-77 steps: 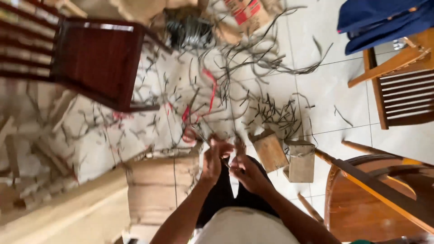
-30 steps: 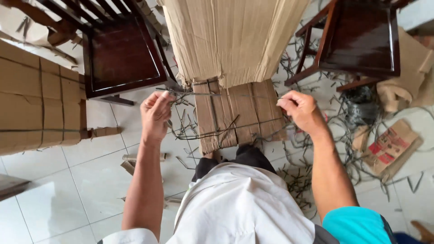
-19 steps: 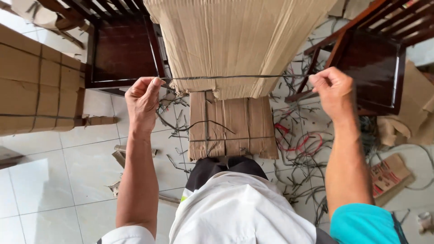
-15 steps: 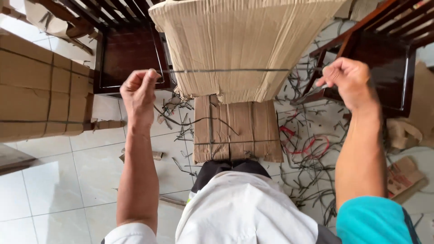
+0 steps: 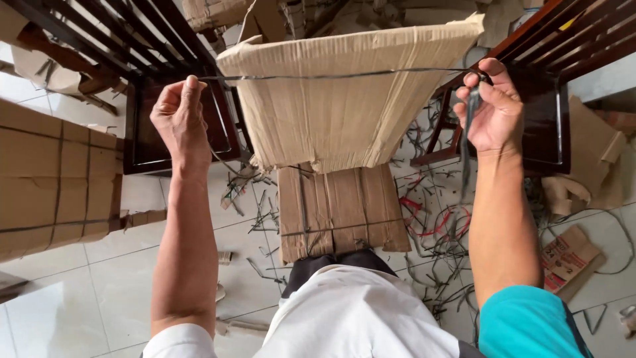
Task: Wrapping cardboard around chair backrests and securing them with plastic ties for protection during transport.
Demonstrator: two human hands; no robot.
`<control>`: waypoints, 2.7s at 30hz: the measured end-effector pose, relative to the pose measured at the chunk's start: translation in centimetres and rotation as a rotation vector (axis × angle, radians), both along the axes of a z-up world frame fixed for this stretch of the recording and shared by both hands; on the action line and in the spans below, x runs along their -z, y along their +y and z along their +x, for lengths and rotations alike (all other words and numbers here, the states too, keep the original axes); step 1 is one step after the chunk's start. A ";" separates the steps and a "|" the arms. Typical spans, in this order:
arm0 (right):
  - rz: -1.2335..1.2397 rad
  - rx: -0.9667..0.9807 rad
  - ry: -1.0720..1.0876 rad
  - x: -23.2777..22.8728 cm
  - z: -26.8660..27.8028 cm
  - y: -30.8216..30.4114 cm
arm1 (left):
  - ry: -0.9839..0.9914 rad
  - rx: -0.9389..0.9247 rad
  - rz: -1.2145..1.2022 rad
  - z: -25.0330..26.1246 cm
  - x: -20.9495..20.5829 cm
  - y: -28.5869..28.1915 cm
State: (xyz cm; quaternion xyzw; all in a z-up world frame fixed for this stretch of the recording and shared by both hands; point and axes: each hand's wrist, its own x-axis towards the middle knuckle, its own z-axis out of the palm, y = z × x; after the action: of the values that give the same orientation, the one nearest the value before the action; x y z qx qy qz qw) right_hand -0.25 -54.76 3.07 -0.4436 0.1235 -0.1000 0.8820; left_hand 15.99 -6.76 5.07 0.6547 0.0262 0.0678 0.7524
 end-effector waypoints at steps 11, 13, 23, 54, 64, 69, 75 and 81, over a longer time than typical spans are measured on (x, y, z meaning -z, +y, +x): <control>-0.252 -0.038 0.055 -3.4 3.5 -4.6 | -0.109 -0.146 0.074 0.8 0.9 -3.9; -0.362 0.020 0.031 -3.9 5.0 -4.6 | -0.097 -0.149 0.047 1.2 1.2 -4.0; -0.716 0.159 0.102 -3.5 9.2 -3.7 | 0.230 -0.186 0.346 3.6 1.4 -5.4; -0.650 0.201 0.250 4.1 6.2 -4.6 | 0.342 0.052 -0.089 8.5 9.9 -4.1; -0.663 0.110 0.296 9.1 2.5 -8.3 | 0.331 0.068 -0.110 8.9 8.9 -6.0; -0.662 0.070 0.352 11.8 1.2 -9.4 | 0.320 0.064 -0.118 8.9 7.8 -6.1; -0.681 0.134 0.427 9.1 1.9 -8.1 | 0.320 0.044 -0.128 4.5 10.4 -2.1; -0.746 0.270 0.440 5.0 8.9 -7.3 | 0.316 0.033 -0.127 1.6 10.3 0.3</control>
State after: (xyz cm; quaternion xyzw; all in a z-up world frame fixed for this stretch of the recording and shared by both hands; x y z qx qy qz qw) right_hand 8.67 -62.03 -1.92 -0.7217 0.3203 -0.1552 0.5937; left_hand 17.58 -6.48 -5.25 0.6086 0.1376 -0.0504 0.7798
